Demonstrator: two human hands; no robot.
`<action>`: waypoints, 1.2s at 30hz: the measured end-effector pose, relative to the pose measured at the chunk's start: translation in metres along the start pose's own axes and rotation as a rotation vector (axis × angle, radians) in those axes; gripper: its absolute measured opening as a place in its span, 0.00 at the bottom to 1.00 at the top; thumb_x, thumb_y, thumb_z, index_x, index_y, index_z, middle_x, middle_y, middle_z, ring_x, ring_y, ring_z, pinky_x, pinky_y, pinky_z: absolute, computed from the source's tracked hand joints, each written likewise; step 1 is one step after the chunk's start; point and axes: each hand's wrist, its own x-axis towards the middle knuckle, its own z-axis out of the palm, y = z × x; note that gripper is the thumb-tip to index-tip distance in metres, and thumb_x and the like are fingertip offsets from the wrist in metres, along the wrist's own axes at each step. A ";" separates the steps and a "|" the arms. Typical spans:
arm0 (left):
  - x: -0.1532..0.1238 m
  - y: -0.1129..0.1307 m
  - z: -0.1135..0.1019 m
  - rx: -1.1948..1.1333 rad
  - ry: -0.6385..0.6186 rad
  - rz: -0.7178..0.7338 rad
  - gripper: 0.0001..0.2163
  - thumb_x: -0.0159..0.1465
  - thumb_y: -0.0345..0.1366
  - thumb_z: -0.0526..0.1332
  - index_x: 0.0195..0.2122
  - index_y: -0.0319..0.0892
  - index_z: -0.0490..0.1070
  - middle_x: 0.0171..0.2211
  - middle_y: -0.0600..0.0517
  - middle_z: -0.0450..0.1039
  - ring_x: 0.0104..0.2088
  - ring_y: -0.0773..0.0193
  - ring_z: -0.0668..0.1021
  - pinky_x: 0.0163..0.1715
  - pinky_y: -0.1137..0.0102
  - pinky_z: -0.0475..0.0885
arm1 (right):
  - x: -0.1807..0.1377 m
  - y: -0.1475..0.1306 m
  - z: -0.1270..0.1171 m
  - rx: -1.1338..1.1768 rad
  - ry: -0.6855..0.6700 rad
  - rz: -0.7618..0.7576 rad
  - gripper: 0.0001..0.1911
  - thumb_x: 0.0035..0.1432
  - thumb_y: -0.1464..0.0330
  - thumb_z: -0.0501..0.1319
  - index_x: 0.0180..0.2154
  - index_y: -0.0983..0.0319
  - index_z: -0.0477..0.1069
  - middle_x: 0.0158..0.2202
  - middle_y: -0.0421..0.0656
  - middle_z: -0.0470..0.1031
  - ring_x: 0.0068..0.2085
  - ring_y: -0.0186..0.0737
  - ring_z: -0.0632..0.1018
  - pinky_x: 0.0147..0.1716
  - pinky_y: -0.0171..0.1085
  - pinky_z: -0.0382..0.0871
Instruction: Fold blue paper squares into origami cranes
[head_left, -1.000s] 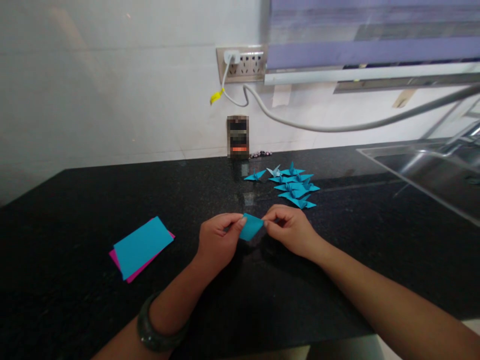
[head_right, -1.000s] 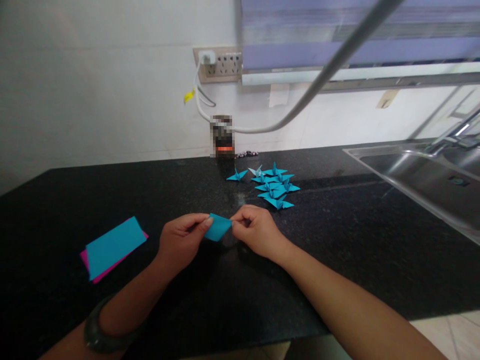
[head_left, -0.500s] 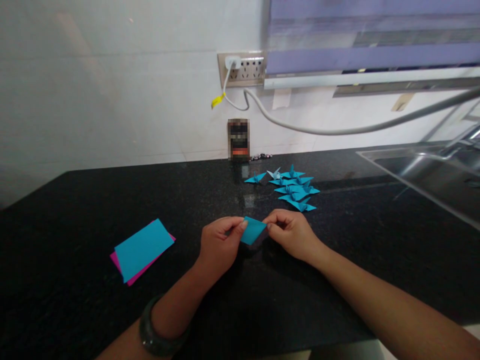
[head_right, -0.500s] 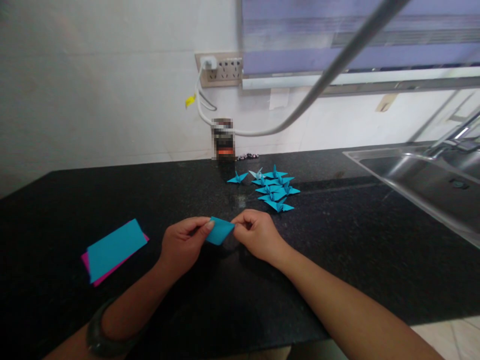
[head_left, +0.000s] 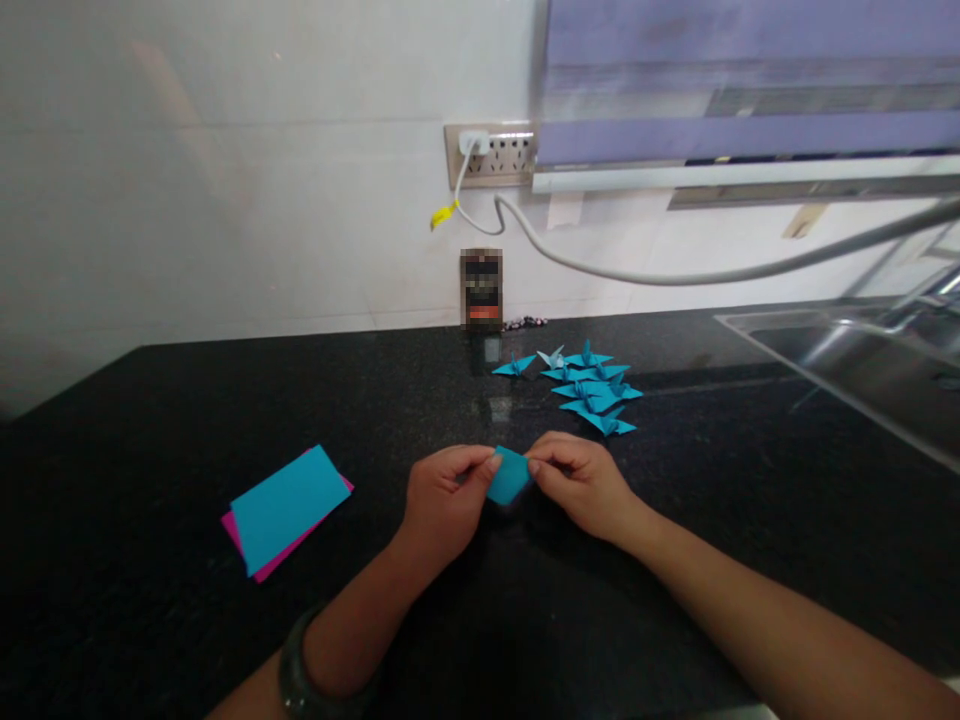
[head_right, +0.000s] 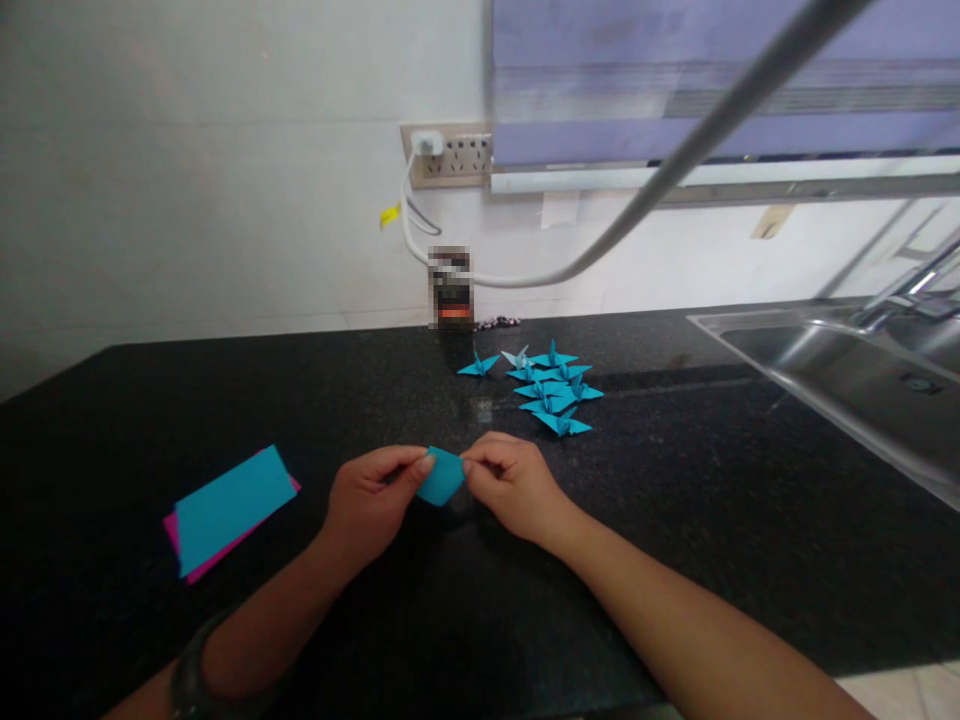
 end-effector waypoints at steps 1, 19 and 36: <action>0.001 0.000 -0.001 0.005 0.035 -0.027 0.06 0.57 0.34 0.61 0.28 0.41 0.77 0.25 0.53 0.78 0.26 0.66 0.77 0.26 0.74 0.71 | 0.001 0.001 -0.001 -0.012 0.022 0.021 0.08 0.53 0.73 0.56 0.25 0.63 0.72 0.25 0.41 0.72 0.28 0.33 0.72 0.28 0.32 0.65; -0.002 0.004 0.008 -0.072 -0.162 -0.182 0.08 0.56 0.36 0.60 0.24 0.39 0.74 0.20 0.54 0.73 0.22 0.67 0.74 0.22 0.75 0.68 | -0.002 0.003 0.004 0.064 -0.017 0.291 0.10 0.59 0.65 0.51 0.28 0.62 0.62 0.23 0.37 0.61 0.25 0.33 0.65 0.24 0.33 0.61; -0.001 0.004 0.004 0.043 -0.179 -0.016 0.09 0.58 0.35 0.59 0.23 0.41 0.75 0.22 0.52 0.74 0.25 0.66 0.75 0.27 0.73 0.67 | -0.001 -0.006 0.002 0.014 -0.070 0.088 0.09 0.58 0.70 0.54 0.26 0.62 0.69 0.27 0.41 0.68 0.31 0.34 0.71 0.32 0.34 0.65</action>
